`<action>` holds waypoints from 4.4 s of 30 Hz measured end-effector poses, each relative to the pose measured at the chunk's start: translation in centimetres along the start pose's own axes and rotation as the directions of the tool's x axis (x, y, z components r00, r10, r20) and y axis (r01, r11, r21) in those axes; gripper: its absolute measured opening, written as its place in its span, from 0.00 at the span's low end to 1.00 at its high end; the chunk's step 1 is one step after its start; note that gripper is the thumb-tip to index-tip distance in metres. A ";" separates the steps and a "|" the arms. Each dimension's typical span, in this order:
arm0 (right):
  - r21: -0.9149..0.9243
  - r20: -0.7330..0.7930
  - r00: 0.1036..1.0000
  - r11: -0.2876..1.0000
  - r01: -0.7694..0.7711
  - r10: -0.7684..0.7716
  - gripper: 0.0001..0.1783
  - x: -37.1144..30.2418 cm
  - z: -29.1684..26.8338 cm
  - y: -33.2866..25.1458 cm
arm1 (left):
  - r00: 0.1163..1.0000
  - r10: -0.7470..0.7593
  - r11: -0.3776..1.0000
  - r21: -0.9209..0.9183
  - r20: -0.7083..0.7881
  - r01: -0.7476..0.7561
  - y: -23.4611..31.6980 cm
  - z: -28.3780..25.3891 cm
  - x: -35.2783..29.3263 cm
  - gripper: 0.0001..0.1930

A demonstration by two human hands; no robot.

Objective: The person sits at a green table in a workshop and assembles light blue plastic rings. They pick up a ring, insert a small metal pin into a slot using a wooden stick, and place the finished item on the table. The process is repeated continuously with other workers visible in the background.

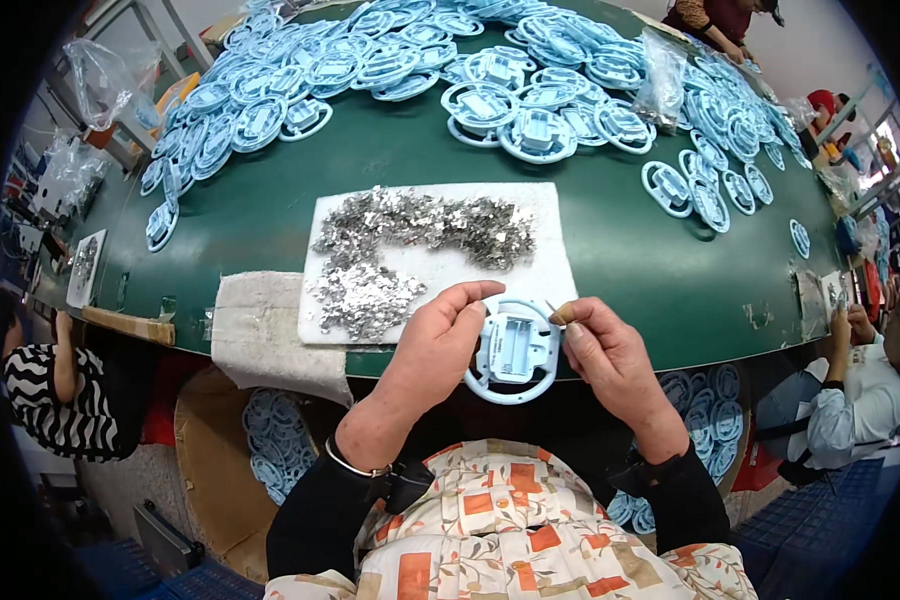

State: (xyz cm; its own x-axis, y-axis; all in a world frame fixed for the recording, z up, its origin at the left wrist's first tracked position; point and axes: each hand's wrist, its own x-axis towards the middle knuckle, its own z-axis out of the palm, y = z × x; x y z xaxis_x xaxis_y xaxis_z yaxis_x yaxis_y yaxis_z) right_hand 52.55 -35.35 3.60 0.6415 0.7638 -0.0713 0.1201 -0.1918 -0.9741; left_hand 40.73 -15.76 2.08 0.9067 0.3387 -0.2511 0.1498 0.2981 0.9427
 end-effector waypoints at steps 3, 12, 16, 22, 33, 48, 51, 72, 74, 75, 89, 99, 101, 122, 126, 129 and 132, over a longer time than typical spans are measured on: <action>-0.288 0.006 0.990 0.948 0.134 -0.138 0.10 0.1 0.0 -0.5 | 0.997 0.064 0.991 0.123 -0.052 -0.058 -0.6 0.3 0.0 0.16; -0.548 0.103 0.927 0.757 0.356 -0.362 0.18 0.4 -0.7 0.4 | 0.991 0.074 0.940 0.339 -0.115 -0.031 -0.1 1.2 -0.4 0.16; -0.586 0.140 0.922 0.720 0.371 -0.361 0.18 0.6 -0.9 0.3 | 0.990 0.075 0.941 0.338 -0.116 -0.032 -0.1 1.1 -0.3 0.16; -0.647 0.193 0.911 0.651 0.397 -0.364 0.20 0.8 -1.2 -0.5 | 0.992 0.069 0.941 0.337 -0.108 -0.029 0.0 1.2 -0.3 0.16; -0.870 0.289 0.830 0.231 0.435 -0.477 0.19 0.7 -0.7 -2.5 | 0.988 0.115 0.924 0.376 -0.101 -0.069 -0.4 1.1 -0.2 0.16; -0.883 0.280 0.853 0.231 0.409 -0.441 0.20 0.0 -1.2 -2.2 | 0.984 0.130 0.907 0.416 -0.119 -0.069 -0.4 1.3 -0.2 0.16; -0.890 0.294 0.849 0.199 0.411 -0.440 0.20 0.2 -0.9 -2.5 | 0.987 0.107 0.914 0.403 -0.121 -0.049 0.0 1.3 -0.2 0.16; -0.898 0.295 0.852 0.179 0.401 -0.432 0.19 0.1 -0.8 -3.3 | 0.983 0.138 0.886 0.460 -0.124 -0.067 -0.2 1.2 -0.2 0.15; -0.901 0.286 0.861 0.187 0.391 -0.421 0.17 -0.1 -0.8 -3.7 | 0.984 0.133 0.895 0.441 -0.122 -0.067 -0.3 1.4 0.0 0.15; -0.899 0.283 0.866 0.202 0.389 -0.412 0.17 -0.1 -1.1 -3.8 | 0.984 0.139 0.899 0.430 -0.113 -0.078 -0.1 1.5 0.1 0.15; 0.466 0.054 0.999 0.885 -0.029 0.004 0.16 0.2 0.5 -0.2 | 0.997 0.077 0.988 -0.132 -0.029 -0.080 0.1 2.0 -1.3 0.16; 0.315 0.125 0.992 0.947 -0.067 0.029 0.13 0.3 -0.6 0.6 | 0.995 -0.079 0.996 -0.040 0.062 0.082 1.9 2.0 -1.8 0.20; 0.342 0.099 0.994 0.937 -0.075 0.043 0.13 0.0 -0.6 -0.4 | 0.991 -0.086 0.996 0.023 0.102 0.084 1.9 1.4 -1.7 0.20; 0.167 0.088 0.996 0.985 -0.032 0.017 0.13 0.7 0.2 -0.3 | 0.928 0.194 0.586 0.721 0.319 -0.371 3.4 2.0 -1.7 0.25; 0.293 0.154 0.988 0.955 -0.040 -0.006 0.16 2.0 0.1 0.3 | 0.905 0.342 0.529 0.743 0.254 -0.409 1.9 2.1 -1.5 0.24; 0.416 0.168 0.983 0.898 -0.143 0.078 0.19 1.3 -0.7 -0.1 | 0.943 0.284 0.738 0.587 0.174 -0.331 1.6 2.2 -1.2 0.24; 0.390 0.102 0.986 0.907 -0.160 0.131 0.19 1.2 0.1 -1.3 | 0.980 0.177 0.955 0.227 0.090 -0.193 -0.5 0.1 -0.9 0.25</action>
State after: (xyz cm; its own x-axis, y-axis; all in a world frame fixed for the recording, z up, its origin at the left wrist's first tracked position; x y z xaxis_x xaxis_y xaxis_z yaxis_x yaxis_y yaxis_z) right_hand 53.10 -34.16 4.75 0.5713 0.7909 -0.2195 -0.2897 -0.0559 -0.9555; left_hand 39.84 -16.27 1.91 0.9507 0.3043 -0.0594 0.0570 0.0168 0.9982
